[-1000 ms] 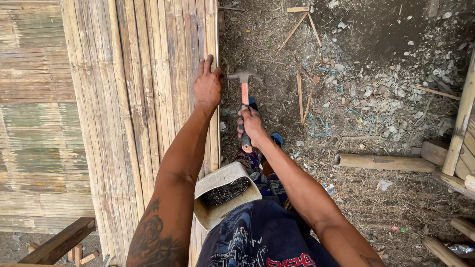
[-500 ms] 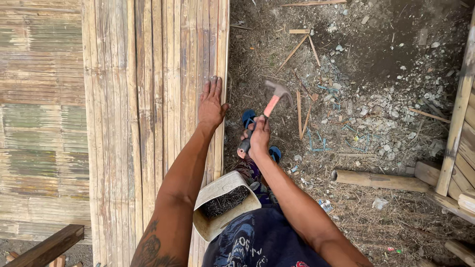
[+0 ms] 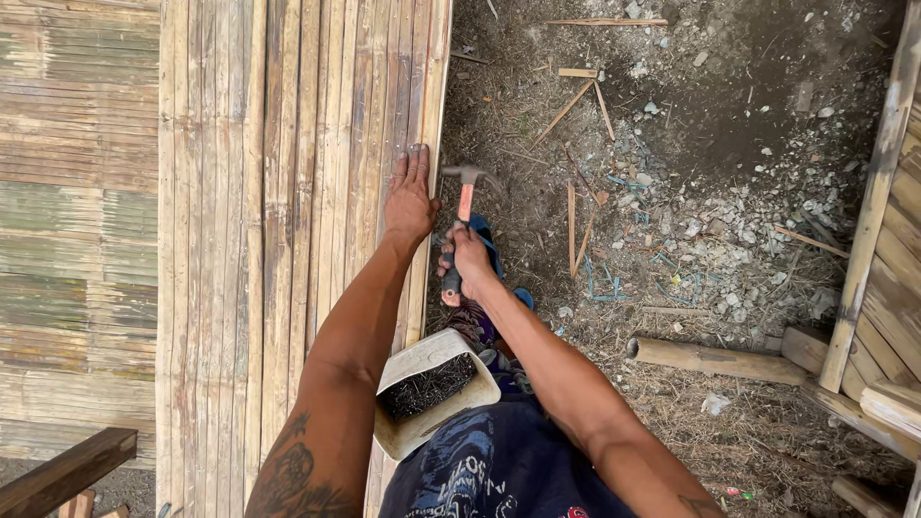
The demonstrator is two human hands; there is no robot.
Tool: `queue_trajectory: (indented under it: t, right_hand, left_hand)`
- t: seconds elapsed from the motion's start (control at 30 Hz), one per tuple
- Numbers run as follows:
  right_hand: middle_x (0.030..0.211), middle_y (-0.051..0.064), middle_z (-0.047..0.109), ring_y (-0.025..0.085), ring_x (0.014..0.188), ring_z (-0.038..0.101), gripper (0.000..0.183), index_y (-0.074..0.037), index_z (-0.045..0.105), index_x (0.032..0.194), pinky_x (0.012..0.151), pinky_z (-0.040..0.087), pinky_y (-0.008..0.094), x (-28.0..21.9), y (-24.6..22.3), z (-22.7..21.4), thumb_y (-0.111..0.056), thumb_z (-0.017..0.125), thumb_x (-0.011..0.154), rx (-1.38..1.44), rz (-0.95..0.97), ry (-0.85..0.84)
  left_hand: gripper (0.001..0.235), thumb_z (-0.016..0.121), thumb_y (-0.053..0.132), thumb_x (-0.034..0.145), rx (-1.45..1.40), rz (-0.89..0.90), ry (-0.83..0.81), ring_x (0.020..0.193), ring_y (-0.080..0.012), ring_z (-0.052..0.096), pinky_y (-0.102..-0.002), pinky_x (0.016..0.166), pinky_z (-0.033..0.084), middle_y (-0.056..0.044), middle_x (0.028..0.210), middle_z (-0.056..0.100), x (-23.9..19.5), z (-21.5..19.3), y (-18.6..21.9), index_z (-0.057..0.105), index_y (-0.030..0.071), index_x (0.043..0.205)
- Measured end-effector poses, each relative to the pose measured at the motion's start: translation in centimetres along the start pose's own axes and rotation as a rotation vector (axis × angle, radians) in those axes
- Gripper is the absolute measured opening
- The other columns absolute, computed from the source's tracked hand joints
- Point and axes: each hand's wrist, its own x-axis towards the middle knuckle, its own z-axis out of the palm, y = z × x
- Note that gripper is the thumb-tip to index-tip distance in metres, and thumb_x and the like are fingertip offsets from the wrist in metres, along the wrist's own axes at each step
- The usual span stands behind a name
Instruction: The person hammers nails into a bamboo mat laid on the ground. They repeatedly pick nails from a container and drive them into the mat using a hammer.
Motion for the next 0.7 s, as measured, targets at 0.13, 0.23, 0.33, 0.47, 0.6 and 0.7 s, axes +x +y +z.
queue_trajectory:
  t: [0.13,0.23,0.33,0.47,0.6,0.7]
  right_hand:
    - [0.075,0.000,0.046,0.015,0.057,0.046,0.026,-0.014,0.044,0.103,0.053,0.047,0.036,0.6,-0.9,0.5,-0.039,0.038,0.110,0.263,-0.340,0.240]
    - [0.072,0.000,0.044,0.015,0.054,0.044,0.028,-0.013,0.045,0.100,0.051,0.044,0.036,0.5,-0.8,-0.4,-0.039,0.040,0.109,0.157,-0.040,0.103]
    - [0.071,0.000,0.044,0.014,0.053,0.042,0.028,-0.012,0.047,0.099,0.049,0.042,0.035,0.7,-1.1,-1.5,-0.038,0.042,0.110,0.154,0.053,0.112]
    - [0.069,0.001,0.043,0.016,0.053,0.045,0.025,-0.015,0.043,0.098,0.050,0.045,0.037,2.4,-1.1,-1.6,-0.037,0.037,0.107,0.385,-0.279,0.345]
    - [0.067,-0.002,0.042,0.013,0.050,0.041,0.030,-0.012,0.047,0.097,0.047,0.041,0.034,2.8,-1.1,-3.5,-0.039,0.045,0.109,0.078,0.259,-0.058]
    - [0.067,-0.002,0.044,0.012,0.050,0.041,0.032,-0.013,0.047,0.096,0.047,0.041,0.034,2.1,-2.7,-4.7,-0.042,0.044,0.109,-0.018,0.178,-0.048]
  left_hand:
    - [0.111,0.080,0.026,0.084,-0.018,0.000,-0.021,0.157,-0.0294,0.017,-0.044,0.126,0.023,-0.006,0.171,0.022,0.9,-0.8,0.0,0.005,0.018,0.165]
    - [0.111,0.081,0.028,0.085,-0.004,0.027,0.012,0.157,-0.0302,0.017,-0.045,0.127,0.021,-0.007,0.170,0.021,0.7,-0.5,-0.3,0.005,0.016,0.164]
    - [0.111,0.080,0.030,0.085,-0.004,0.010,-0.012,0.157,-0.0304,0.017,-0.045,0.126,0.021,-0.008,0.169,0.021,0.5,-0.4,0.0,0.004,0.015,0.164]
    - [0.112,0.082,0.029,0.083,-0.019,0.032,0.004,0.157,-0.0316,0.016,-0.046,0.126,0.022,-0.008,0.170,0.020,0.7,-0.5,-0.3,0.006,0.014,0.163]
    - [0.115,0.083,0.031,0.084,0.033,0.057,-0.012,0.158,-0.0302,0.016,-0.043,0.127,0.024,-0.008,0.171,0.020,0.8,-0.7,-0.5,0.003,0.015,0.164]
    - [0.109,0.085,0.030,0.076,0.011,0.062,-0.079,0.150,-0.0309,0.031,-0.039,0.114,0.032,-0.013,0.163,0.034,1.1,-3.8,-0.1,0.019,0.015,0.162]
